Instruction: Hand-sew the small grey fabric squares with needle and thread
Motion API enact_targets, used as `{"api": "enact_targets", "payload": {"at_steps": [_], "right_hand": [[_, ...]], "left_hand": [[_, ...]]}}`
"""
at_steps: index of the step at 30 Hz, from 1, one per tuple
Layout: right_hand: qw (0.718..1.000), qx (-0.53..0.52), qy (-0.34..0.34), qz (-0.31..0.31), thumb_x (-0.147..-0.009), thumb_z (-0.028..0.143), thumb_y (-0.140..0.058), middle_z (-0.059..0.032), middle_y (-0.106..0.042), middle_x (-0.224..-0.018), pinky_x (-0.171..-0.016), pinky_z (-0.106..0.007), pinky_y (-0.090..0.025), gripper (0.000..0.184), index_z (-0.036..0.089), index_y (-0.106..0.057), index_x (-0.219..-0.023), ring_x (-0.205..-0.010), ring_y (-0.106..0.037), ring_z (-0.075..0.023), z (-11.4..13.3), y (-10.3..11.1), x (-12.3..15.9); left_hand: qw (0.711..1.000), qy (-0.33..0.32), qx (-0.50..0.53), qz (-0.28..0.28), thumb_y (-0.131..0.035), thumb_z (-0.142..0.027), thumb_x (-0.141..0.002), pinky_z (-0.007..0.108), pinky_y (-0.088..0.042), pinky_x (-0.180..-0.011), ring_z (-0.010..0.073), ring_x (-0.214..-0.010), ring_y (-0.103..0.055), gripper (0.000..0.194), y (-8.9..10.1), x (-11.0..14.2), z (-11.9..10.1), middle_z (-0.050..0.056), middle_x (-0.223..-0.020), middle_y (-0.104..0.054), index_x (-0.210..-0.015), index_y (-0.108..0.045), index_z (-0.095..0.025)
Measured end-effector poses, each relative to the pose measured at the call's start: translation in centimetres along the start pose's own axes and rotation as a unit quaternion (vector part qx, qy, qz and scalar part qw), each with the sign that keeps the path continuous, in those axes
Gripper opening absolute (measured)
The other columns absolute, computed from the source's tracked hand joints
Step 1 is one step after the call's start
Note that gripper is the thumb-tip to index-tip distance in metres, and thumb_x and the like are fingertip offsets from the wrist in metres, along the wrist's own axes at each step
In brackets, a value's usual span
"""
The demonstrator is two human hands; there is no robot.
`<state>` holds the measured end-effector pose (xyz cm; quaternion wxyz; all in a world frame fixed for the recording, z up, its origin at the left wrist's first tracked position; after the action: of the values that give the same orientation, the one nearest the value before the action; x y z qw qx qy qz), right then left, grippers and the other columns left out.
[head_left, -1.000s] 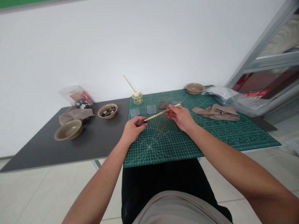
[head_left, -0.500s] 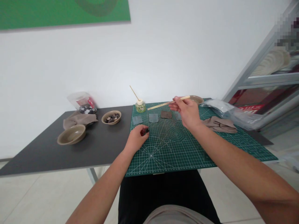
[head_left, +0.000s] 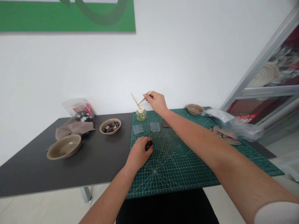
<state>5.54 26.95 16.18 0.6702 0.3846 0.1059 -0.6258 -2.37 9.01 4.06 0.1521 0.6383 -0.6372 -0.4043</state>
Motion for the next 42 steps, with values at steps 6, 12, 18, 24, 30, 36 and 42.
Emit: {"api": "enact_targets", "payload": {"at_steps": [6,12,18,24,30,36,42], "right_hand": [[0.996,0.072,0.015,0.042,-0.091,0.04,-0.059,-0.0009,-0.066,-0.07,-0.071,-0.028,-0.043,0.026,0.02,-0.068,-0.079,-0.068,-0.059,-0.0158,-0.2,-2.8,-0.6],[0.998,0.061,0.013,-0.004,-0.092,0.04,-0.057,-0.0019,-0.064,-0.072,-0.076,-0.031,-0.045,0.025,0.019,-0.067,-0.082,-0.074,-0.06,-0.0172,0.1,-1.4,-1.5],[0.992,-0.076,-0.011,-0.101,-0.088,0.045,-0.062,-0.0015,-0.066,-0.077,-0.074,-0.03,-0.053,0.026,0.02,-0.066,-0.088,-0.074,-0.065,-0.0148,1.3,4.2,0.0],[0.95,-0.214,-0.115,-0.197,-0.081,0.045,-0.07,-0.0019,-0.068,-0.071,-0.057,-0.029,-0.055,0.029,0.017,-0.066,-0.085,-0.059,-0.064,-0.0134,-2.5,9.9,8.8],[0.897,-0.312,-0.257,-0.182,-0.077,0.044,-0.074,-0.0028,-0.067,-0.067,-0.051,-0.028,-0.054,0.027,0.018,-0.065,-0.078,-0.056,-0.062,-0.0136,-7.1,10.3,15.3],[0.868,-0.377,-0.268,-0.178,-0.069,0.044,-0.081,-0.0046,-0.069,-0.07,-0.057,-0.026,-0.056,0.035,0.015,-0.064,-0.078,-0.061,-0.066,-0.0134,-7.5,9.8,13.9],[0.909,-0.335,-0.179,-0.174,-0.076,0.048,-0.075,-0.0028,-0.069,-0.069,-0.06,-0.026,-0.059,0.034,0.016,-0.063,-0.078,-0.064,-0.068,-0.014,-5.0,9.5,7.3]], "left_hand": [[0.999,0.026,0.031,0.006,-0.059,-0.013,-0.081,0.034,-0.051,-0.076,0.0214,-0.089,-0.061,0.02,0.0,0.0,0.4,0.004,-0.091,-0.065,-0.098,-0.064,-0.021],[0.998,0.045,0.049,-0.001,-0.059,-0.01,-0.08,0.032,-0.051,-0.074,0.0186,-0.083,-0.06,0.021,0.2,0.0,0.7,0.004,-0.092,-0.062,-0.096,-0.065,-0.021],[0.994,0.074,0.076,-0.029,-0.061,-0.011,-0.081,0.03,-0.052,-0.075,0.0156,-0.078,-0.059,0.022,0.8,-0.1,1.9,0.004,-0.094,-0.061,-0.101,-0.067,-0.019],[0.994,0.065,0.079,-0.028,-0.06,-0.01,-0.083,0.031,-0.051,-0.083,0.0169,-0.088,-0.061,0.023,0.6,-0.2,1.8,0.004,-0.096,-0.063,-0.103,-0.067,-0.018],[0.995,0.081,0.052,-0.034,-0.064,-0.015,-0.08,0.03,-0.05,-0.075,0.0157,-0.078,-0.059,0.017,0.6,-0.3,2.2,0.002,-0.087,-0.061,-0.096,-0.068,-0.018],[0.996,0.071,0.044,-0.033,-0.063,-0.017,-0.079,0.029,-0.05,-0.073,0.0151,-0.075,-0.059,0.017,0.5,-0.6,2.5,0.002,-0.087,-0.061,-0.096,-0.068,-0.018],[0.997,0.06,0.03,-0.027,-0.061,-0.02,-0.081,0.03,-0.049,-0.074,0.0159,-0.079,-0.061,0.017,0.2,-0.5,2.1,0.002,-0.089,-0.064,-0.097,-0.066,-0.019]]}}
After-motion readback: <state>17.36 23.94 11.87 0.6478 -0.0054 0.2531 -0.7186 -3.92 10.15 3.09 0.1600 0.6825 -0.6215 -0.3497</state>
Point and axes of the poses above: each hand's wrist, its own x-axis away from the middle knuckle, its own y-axis out of the back of the hand, z = x × y, the point moved 10 cm from there along -x, towards the middle knuckle
